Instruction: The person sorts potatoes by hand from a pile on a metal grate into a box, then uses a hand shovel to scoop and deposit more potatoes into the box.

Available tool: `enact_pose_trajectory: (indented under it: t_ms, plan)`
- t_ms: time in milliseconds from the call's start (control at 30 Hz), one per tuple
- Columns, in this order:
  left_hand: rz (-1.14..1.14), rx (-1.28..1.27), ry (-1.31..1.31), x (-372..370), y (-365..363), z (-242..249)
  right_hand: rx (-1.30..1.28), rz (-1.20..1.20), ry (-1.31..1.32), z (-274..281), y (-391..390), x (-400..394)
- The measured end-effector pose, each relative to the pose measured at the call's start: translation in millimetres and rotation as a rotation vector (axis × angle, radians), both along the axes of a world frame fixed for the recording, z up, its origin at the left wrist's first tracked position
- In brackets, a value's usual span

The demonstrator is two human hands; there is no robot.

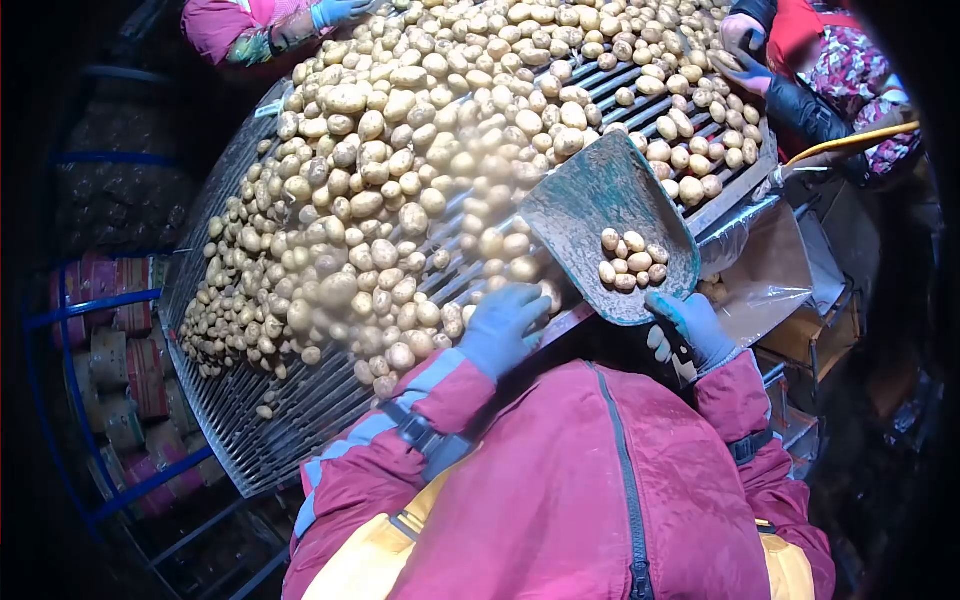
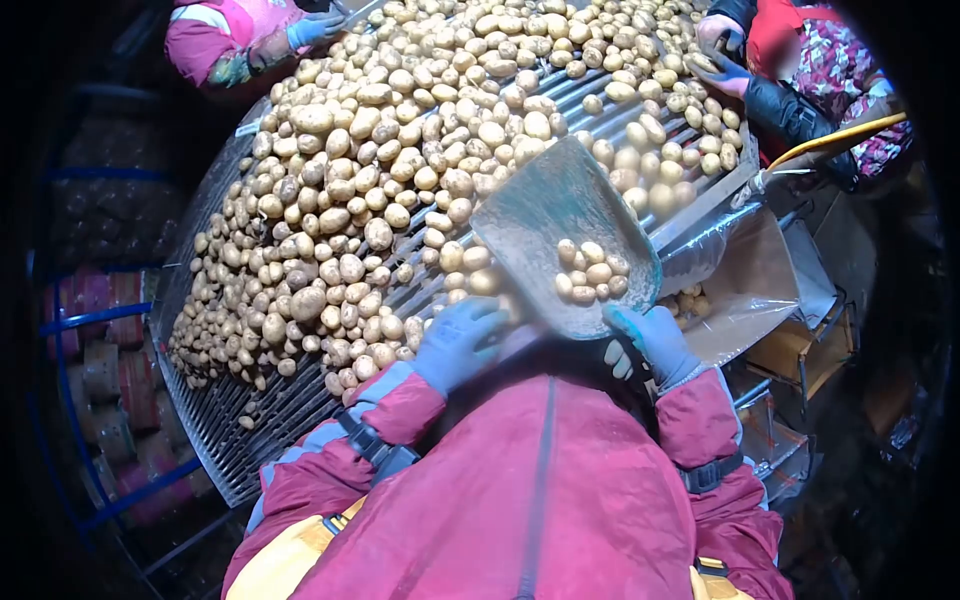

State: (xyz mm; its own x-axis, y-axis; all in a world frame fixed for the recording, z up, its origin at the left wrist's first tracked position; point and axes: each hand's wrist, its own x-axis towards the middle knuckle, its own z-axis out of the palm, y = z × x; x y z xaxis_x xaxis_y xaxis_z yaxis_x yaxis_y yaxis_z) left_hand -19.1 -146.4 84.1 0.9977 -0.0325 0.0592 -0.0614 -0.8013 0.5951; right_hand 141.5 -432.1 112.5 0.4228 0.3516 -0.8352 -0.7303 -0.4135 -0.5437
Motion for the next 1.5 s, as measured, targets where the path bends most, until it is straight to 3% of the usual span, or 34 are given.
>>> enact_pose_trajectory:
  t_ms: [133,233,300,333,400,500,600,700,800,867,900,1000,1067,1167,1267,1367,1500]
  plan:
    - [-0.016,0.122,0.154,18.5,-7.2,-10.4,0.018,0.009,-0.006,-6.2,-3.2,-2.3]
    - [-0.04,0.379,0.329,57.8,2.3,-21.4,0.022,0.01,-0.022,-1.6,0.6,-1.1]
    - [0.113,0.351,0.497,98.8,17.5,-18.7,0.005,0.015,-0.05,1.8,0.4,-3.2]
    - [0.411,0.106,0.286,97.3,30.9,-22.1,-0.005,0.022,-0.037,3.0,-1.7,-4.0]
    - [0.315,0.12,-0.166,80.1,55.5,-19.1,-0.023,0.025,-0.018,5.1,-8.8,-3.5]
    - [0.258,0.119,-0.041,41.1,48.3,10.1,-0.01,-0.032,-0.022,0.5,-20.8,-9.0]
    - [-0.007,0.202,0.06,-0.1,24.9,-21.2,-0.013,-0.038,-0.04,-1.2,-25.3,-7.0]
    - [-0.008,0.327,0.09,5.8,26.4,-20.7,-0.005,-0.027,-0.051,-1.7,-25.8,-4.6]
    - [0.152,0.322,0.064,27.8,50.6,-22.9,0.003,-0.026,-0.05,2.8,-26.3,-5.1]
    - [0.396,0.361,-0.039,39.4,77.4,-28.9,-0.034,0.003,-0.058,6.8,-27.8,-5.8]
    - [0.443,0.39,-0.264,37.9,80.1,-34.4,-0.056,0.017,-0.062,8.3,-30.6,-6.2]
    - [0.265,0.133,0.148,18.9,34.9,-7.3,-0.058,0.014,-0.052,7.6,-36.0,-8.5]
    - [0.097,-0.039,0.024,5.2,7.7,-26.9,-0.041,0.002,-0.052,6.8,-37.0,-8.4]
    - [0.151,-0.23,0.221,5.7,-13.8,-34.9,-0.015,-0.011,-0.061,6.8,-37.7,-8.5]
    - [0.128,-0.199,0.289,10.2,-11.7,-37.0,-0.044,0.009,-0.061,9.3,-35.3,-11.4]
    - [0.244,-0.247,0.221,3.1,-15.4,-36.2,-0.042,0.018,-0.064,6.9,-34.1,-9.2]
    - [0.288,-0.016,0.463,11.8,-17.8,-32.1,-0.056,0.013,-0.06,8.9,-35.6,-10.6]
